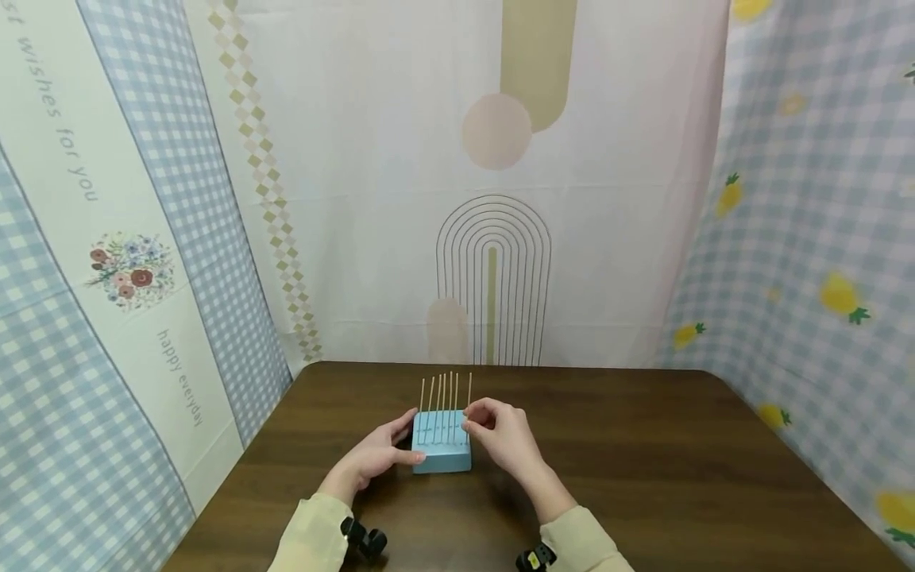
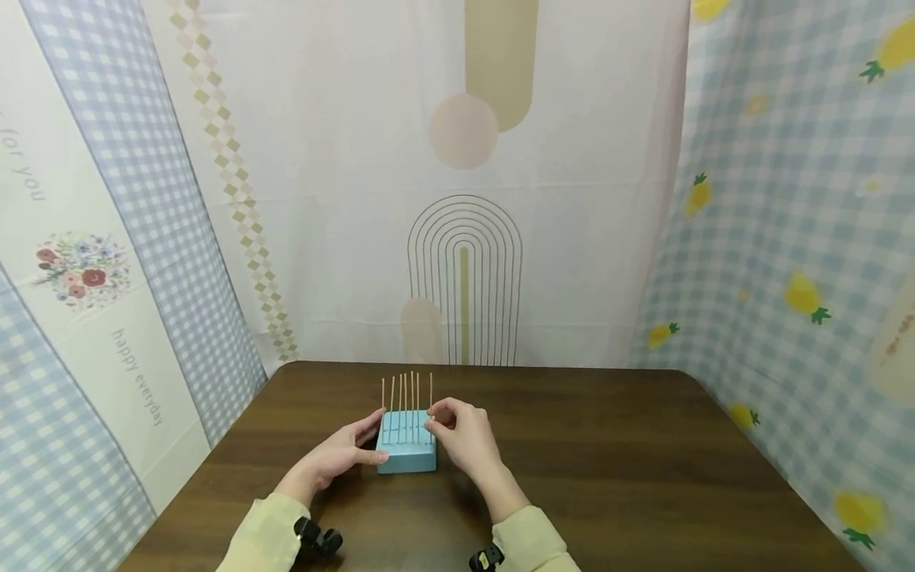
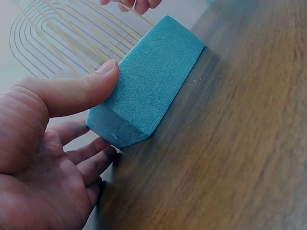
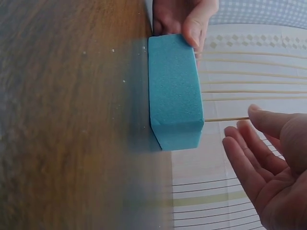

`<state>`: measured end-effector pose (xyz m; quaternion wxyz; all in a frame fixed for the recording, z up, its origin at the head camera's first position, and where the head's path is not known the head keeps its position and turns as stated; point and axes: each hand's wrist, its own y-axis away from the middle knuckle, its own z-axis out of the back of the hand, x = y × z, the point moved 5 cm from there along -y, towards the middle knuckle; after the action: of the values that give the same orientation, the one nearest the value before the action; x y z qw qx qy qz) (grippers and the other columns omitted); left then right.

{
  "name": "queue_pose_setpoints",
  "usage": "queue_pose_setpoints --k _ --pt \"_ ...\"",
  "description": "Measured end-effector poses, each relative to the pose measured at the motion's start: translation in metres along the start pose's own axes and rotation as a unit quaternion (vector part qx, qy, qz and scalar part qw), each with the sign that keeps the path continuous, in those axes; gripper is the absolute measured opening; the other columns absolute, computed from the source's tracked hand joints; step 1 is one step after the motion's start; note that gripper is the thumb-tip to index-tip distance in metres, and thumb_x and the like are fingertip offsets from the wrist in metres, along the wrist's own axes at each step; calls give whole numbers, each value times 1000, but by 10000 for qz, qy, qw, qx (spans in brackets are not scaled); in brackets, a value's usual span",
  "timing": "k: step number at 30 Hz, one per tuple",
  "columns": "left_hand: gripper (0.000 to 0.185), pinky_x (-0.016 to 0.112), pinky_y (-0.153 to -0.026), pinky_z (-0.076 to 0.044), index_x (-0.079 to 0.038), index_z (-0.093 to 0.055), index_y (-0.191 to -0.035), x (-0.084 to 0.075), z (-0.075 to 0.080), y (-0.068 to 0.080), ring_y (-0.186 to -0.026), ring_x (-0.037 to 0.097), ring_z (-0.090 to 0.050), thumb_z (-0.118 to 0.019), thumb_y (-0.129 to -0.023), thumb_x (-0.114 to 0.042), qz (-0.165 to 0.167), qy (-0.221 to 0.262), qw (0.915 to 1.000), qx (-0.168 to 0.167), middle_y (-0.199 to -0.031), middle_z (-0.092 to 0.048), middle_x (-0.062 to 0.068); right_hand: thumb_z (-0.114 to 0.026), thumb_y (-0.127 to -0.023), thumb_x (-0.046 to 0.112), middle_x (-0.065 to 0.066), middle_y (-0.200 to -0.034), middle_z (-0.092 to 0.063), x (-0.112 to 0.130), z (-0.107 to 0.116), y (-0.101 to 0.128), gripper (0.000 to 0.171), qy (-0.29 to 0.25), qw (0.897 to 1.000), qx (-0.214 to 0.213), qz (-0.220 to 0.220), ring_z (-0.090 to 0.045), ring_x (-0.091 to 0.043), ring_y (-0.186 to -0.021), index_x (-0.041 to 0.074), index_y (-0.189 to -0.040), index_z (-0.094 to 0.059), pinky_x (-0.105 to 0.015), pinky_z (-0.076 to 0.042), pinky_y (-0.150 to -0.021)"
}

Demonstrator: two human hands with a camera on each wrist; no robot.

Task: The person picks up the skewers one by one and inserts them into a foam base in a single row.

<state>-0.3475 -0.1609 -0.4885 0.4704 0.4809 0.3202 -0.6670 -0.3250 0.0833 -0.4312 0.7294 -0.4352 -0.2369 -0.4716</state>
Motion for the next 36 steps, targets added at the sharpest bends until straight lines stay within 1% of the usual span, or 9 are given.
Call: queue_pose_setpoints --k 3,7,17,22,28,32,36 --pt "100 64 -125 -21 -3 -29 -169 0 1 -1 -158 45 -26 -88 -89 -18 -50 -58 10000 -21 -169 -31 29 -84 -94 12 6 -88 -73 -1 0 -1 16 25 10000 78 18 -64 -11 -77 6 -107 -77 -27 -55 -70" --pt "100 64 -125 -20 -3 -29 -169 3 2 1 -158 45 -25 -88 -89 -17 -10 -13 10000 -26 -169 -30 29 -85 -94 12 5 -90 -74 -1 -2 -1 20 -32 9999 144 51 -66 -12 -80 4 -110 -76 -27 -56 -72" --pt "100 64 -125 -19 -4 -29 -169 1 8 7 -159 44 -25 -88 -88 -14 56 31 9999 -88 -170 -30 28 -85 -93 9 4 -91 -75 0 0 -5 20 -251 9995 175 -99 -68 -14 -83 7 -111 -77 -31 -57 -72" --pt "101 64 -125 -19 -4 -29 -169 -1 7 5 -159 43 -25 -88 -89 -15 50 14 10000 -71 -170 -30 28 -85 -92 8 3 -92 -75 -1 4 -7 22 -261 9993 209 -195 -68 -13 -83 6 -112 -77 -32 -58 -72" --pt "101 62 -126 -20 -5 -28 -170 -3 3 2 -159 42 -25 -88 -89 -16 21 -19 10000 -77 -170 -30 27 -85 -92 7 3 -92 -74 -2 9 -6 22 -155 9996 119 -200 -69 -13 -82 6 -112 -77 -34 -60 -74" --pt "101 64 -125 -19 -5 -29 -169 -3 3 3 -159 44 -26 -88 -88 -16 31 -103 9999 -74 -170 -31 28 -85 -92 6 2 -92 -75 -3 9 -3 22 -162 9994 124 -295 -69 -13 -82 5 -112 -77 -35 -60 -74" --pt "101 65 -125 -19 -6 -30 -170 -3 4 4 -159 44 -26 -88 -88 -16 42 -94 9999 -86 -170 -31 28 -85 -91 6 3 -93 -75 -4 12 -4 21 -195 9993 81 -322 -69 -13 -83 9 -111 -77 -33 -59 -72"
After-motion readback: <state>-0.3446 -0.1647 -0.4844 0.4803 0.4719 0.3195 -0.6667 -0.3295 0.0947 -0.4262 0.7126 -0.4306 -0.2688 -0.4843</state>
